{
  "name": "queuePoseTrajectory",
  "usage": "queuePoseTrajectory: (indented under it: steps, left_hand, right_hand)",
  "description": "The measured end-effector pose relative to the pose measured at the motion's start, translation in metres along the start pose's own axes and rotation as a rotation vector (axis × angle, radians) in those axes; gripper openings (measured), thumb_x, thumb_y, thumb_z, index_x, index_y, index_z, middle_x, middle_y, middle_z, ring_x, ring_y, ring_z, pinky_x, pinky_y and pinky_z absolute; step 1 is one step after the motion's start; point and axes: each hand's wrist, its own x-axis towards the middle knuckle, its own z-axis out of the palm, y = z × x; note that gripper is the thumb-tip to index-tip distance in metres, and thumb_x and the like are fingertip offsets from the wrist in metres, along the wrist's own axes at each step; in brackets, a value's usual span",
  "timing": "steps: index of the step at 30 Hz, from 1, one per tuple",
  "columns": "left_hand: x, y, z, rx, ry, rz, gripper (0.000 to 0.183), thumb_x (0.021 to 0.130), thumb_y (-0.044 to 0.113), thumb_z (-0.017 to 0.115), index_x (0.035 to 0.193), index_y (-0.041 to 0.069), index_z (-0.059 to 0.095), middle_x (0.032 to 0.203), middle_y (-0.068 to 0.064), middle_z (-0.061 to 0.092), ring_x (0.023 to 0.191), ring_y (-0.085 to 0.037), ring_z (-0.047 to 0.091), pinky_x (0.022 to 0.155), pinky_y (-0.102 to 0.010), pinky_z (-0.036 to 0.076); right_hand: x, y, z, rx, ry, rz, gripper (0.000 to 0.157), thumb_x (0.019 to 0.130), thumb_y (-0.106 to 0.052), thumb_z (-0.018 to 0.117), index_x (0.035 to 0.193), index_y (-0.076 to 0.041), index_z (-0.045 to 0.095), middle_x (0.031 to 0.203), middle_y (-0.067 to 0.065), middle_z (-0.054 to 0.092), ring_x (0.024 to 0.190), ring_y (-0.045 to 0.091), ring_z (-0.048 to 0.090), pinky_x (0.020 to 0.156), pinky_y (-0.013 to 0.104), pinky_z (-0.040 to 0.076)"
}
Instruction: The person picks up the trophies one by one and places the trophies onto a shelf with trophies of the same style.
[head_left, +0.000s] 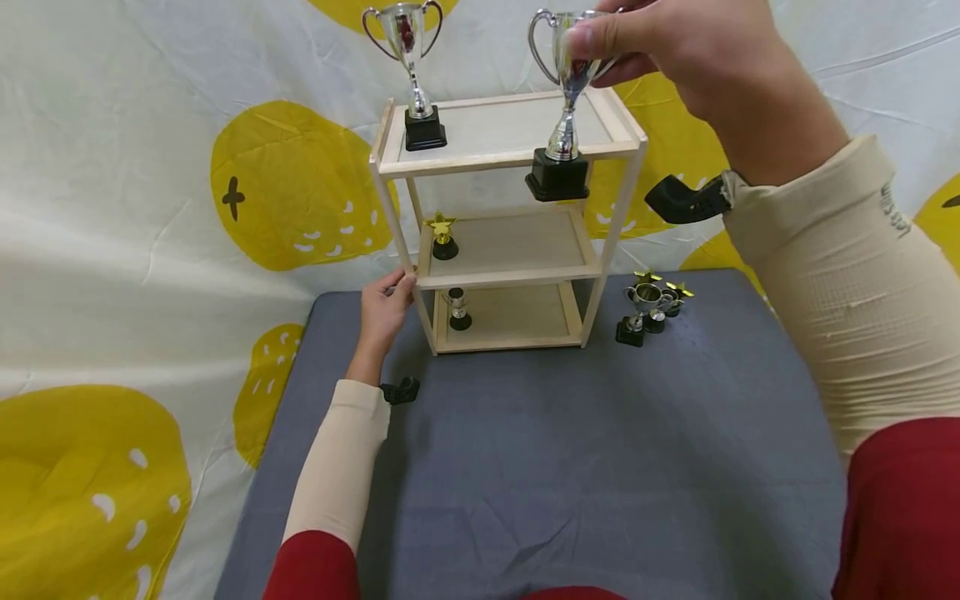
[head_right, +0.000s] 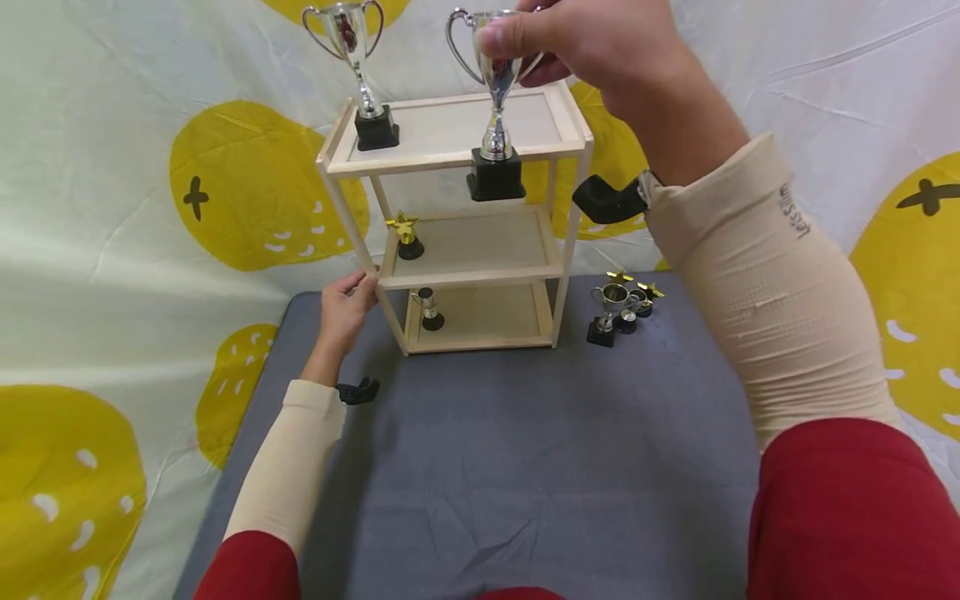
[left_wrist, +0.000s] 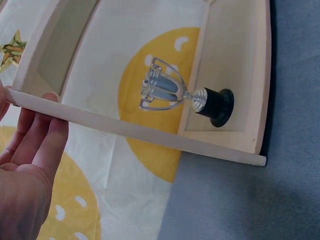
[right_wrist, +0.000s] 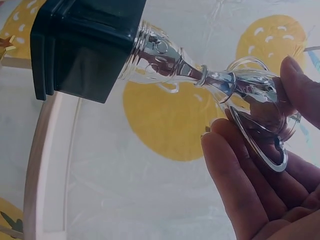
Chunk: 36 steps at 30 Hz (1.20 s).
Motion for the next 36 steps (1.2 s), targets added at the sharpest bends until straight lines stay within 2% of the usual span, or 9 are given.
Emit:
queuePoseTrajectory:
  steps: [5,10,17,22,28,32,36]
  left_hand:
    - [-0.001,0.001,-0.002,-0.017,0.003,-0.013,0.048,0.105,0.026,0.063,0.146,0.002,0.059,0.150,-0.022,0.058,0.135,-0.037,0.061,0.112,-0.043,0.056]
    - [-0.003,0.003,-0.003,-0.025,-0.003,-0.023,0.049,0.105,0.026,0.063,0.147,0.002,0.058,0.152,-0.022,0.056,0.136,-0.037,0.060,0.113,-0.042,0.055]
    - [-0.004,0.002,-0.002,-0.044,-0.004,-0.014,0.046,0.104,0.024,0.064,0.145,0.001,0.060,0.154,-0.020,0.055,0.135,-0.037,0.060,0.113,-0.041,0.055]
    - [-0.004,-0.001,0.000,-0.034,0.002,-0.007,0.044,0.105,0.022,0.064,0.143,0.001,0.062,0.153,-0.020,0.057,0.134,-0.037,0.062,0.111,-0.040,0.056]
    - [-0.004,-0.003,0.002,-0.017,0.002,0.006,0.043,0.105,0.021,0.064,0.143,0.001,0.062,0.153,-0.020,0.056,0.132,-0.037,0.062,0.110,-0.040,0.057]
    - [-0.003,-0.002,0.003,-0.012,0.005,0.015,0.043,0.105,0.021,0.064,0.143,0.001,0.062,0.153,-0.021,0.056,0.131,-0.038,0.063,0.109,-0.041,0.058]
    - [-0.004,-0.005,0.005,-0.018,-0.002,0.015,0.044,0.105,0.023,0.065,0.142,0.000,0.063,0.151,-0.022,0.057,0.131,-0.038,0.063,0.109,-0.041,0.058]
  right_hand:
    - [0.007,-0.003,0.001,-0.053,-0.031,-0.037,0.010,0.095,-0.014,0.076,0.104,-0.009,0.075,0.097,-0.002,0.074,0.085,0.014,0.069,0.079,0.011,0.060]
    - [0.013,-0.005,0.004,-0.097,-0.044,-0.023,0.015,0.097,-0.019,0.075,0.111,-0.013,0.074,0.103,-0.004,0.072,0.092,0.014,0.067,0.081,0.011,0.059]
    - [0.022,-0.004,0.011,-0.105,-0.032,-0.004,0.019,0.099,-0.020,0.072,0.117,-0.016,0.071,0.102,-0.007,0.072,0.090,0.011,0.069,0.079,0.007,0.059]
    - [0.028,-0.003,0.016,-0.083,-0.012,0.045,0.019,0.099,-0.023,0.073,0.117,-0.016,0.070,0.104,-0.006,0.071,0.092,0.012,0.069,0.084,0.013,0.060]
    - [0.033,-0.003,0.022,-0.070,0.004,0.092,0.021,0.099,-0.024,0.073,0.118,-0.017,0.070,0.105,-0.007,0.070,0.095,0.012,0.066,0.096,0.021,0.058]
    - [0.038,-0.001,0.028,-0.079,0.011,0.082,0.017,0.098,-0.024,0.074,0.114,-0.017,0.071,0.102,-0.008,0.070,0.094,0.013,0.063,0.095,0.024,0.056]
    - [0.043,0.003,0.034,-0.077,0.027,0.102,0.010,0.097,-0.024,0.076,0.104,-0.017,0.073,0.097,-0.009,0.070,0.090,0.013,0.062,0.095,0.022,0.057]
